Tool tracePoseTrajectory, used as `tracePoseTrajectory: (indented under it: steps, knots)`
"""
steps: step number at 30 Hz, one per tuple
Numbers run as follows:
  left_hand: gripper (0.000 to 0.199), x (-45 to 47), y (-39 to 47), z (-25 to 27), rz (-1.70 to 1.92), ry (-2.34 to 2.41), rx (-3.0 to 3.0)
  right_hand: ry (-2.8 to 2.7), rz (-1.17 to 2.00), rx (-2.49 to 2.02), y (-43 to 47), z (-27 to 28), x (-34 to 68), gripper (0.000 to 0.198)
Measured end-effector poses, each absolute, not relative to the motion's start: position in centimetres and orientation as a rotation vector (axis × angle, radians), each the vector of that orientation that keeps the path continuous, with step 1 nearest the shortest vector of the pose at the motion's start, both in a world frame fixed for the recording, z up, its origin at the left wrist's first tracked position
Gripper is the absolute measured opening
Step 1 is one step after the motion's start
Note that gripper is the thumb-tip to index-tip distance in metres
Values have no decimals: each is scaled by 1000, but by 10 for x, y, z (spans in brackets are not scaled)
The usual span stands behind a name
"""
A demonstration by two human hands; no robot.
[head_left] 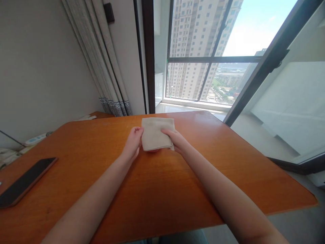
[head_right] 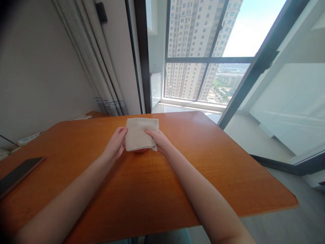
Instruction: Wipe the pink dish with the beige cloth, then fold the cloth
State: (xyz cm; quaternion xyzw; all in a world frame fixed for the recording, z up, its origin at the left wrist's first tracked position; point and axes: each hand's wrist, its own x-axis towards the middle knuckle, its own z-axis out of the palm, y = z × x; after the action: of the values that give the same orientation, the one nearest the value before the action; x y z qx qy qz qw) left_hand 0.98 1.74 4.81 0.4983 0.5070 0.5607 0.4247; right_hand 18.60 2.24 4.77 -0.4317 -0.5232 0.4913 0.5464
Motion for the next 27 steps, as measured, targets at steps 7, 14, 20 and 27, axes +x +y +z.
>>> tracePoseTrajectory:
  steps: [7,14,20,27]
  knots:
    - [36,-5,28,-17,1226,1622,1672,-2128,335,-1169,13,47,190,33]
    - [44,-5,25,-19,1095,1648,1871,-2570,111,-1349,8,32,168,34]
    - [47,4,25,-19,1461,1354,1470,-2510,-152,-1363,0,21,156,26]
    - [54,7,28,-27,1678,1157,1057,-2412,-454,-1060,-4,13,145,28]
